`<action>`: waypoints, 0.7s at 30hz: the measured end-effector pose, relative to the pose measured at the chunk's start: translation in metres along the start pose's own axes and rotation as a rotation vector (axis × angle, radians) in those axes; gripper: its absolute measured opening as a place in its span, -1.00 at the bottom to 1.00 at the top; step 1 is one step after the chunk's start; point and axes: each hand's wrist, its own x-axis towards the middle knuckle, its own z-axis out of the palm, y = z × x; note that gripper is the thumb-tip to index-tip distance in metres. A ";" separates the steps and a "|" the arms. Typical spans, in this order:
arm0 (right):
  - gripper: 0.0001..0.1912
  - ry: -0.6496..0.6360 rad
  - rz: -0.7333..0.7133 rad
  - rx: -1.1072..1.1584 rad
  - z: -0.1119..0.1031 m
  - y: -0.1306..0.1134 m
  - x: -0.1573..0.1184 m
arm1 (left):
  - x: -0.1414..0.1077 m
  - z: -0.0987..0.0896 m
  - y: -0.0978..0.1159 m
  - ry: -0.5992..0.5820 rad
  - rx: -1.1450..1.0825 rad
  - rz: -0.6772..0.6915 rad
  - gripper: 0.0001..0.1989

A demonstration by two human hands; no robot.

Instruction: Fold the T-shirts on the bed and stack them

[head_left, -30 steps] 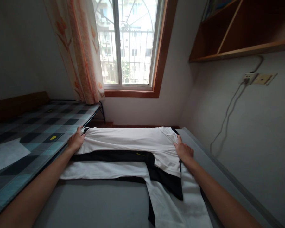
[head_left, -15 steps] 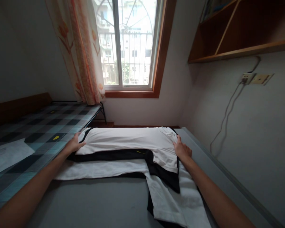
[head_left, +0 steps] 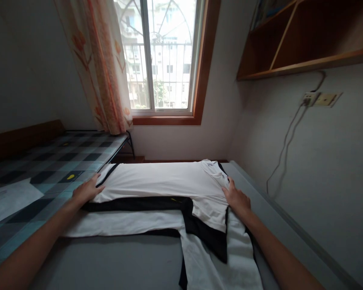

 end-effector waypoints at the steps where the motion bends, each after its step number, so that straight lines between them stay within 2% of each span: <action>1: -0.37 0.008 -0.005 -0.006 0.000 -0.001 0.000 | -0.006 -0.001 0.006 -0.020 0.055 -0.002 -0.29; 3: -0.38 0.021 -0.016 -0.014 0.001 -0.001 0.000 | -0.016 -0.004 0.015 0.028 0.176 0.021 -0.32; 6: -0.37 0.028 -0.021 -0.010 0.003 -0.001 0.000 | -0.022 -0.007 0.028 0.179 0.267 0.107 -0.39; 8: -0.37 0.055 -0.028 -0.007 0.004 0.000 0.000 | -0.020 -0.003 0.040 0.185 0.214 0.162 -0.45; 11: -0.42 0.232 -0.108 -0.055 0.002 0.001 0.002 | -0.016 0.012 0.069 0.127 0.024 0.194 -0.53; 13: -0.47 0.358 -0.199 -0.092 0.000 -0.004 0.005 | -0.014 0.024 0.095 0.114 -0.106 0.224 -0.58; 15: -0.50 0.396 -0.310 -0.088 -0.001 -0.014 0.009 | -0.013 0.035 0.121 0.116 -0.183 0.290 -0.58; 18: -0.57 0.327 -0.555 -0.037 0.004 -0.040 0.019 | -0.010 0.045 0.151 0.086 -0.224 0.420 -0.57; 21: -0.59 0.182 -0.819 0.016 0.018 -0.070 0.032 | -0.004 0.045 0.168 0.093 -0.221 0.464 -0.59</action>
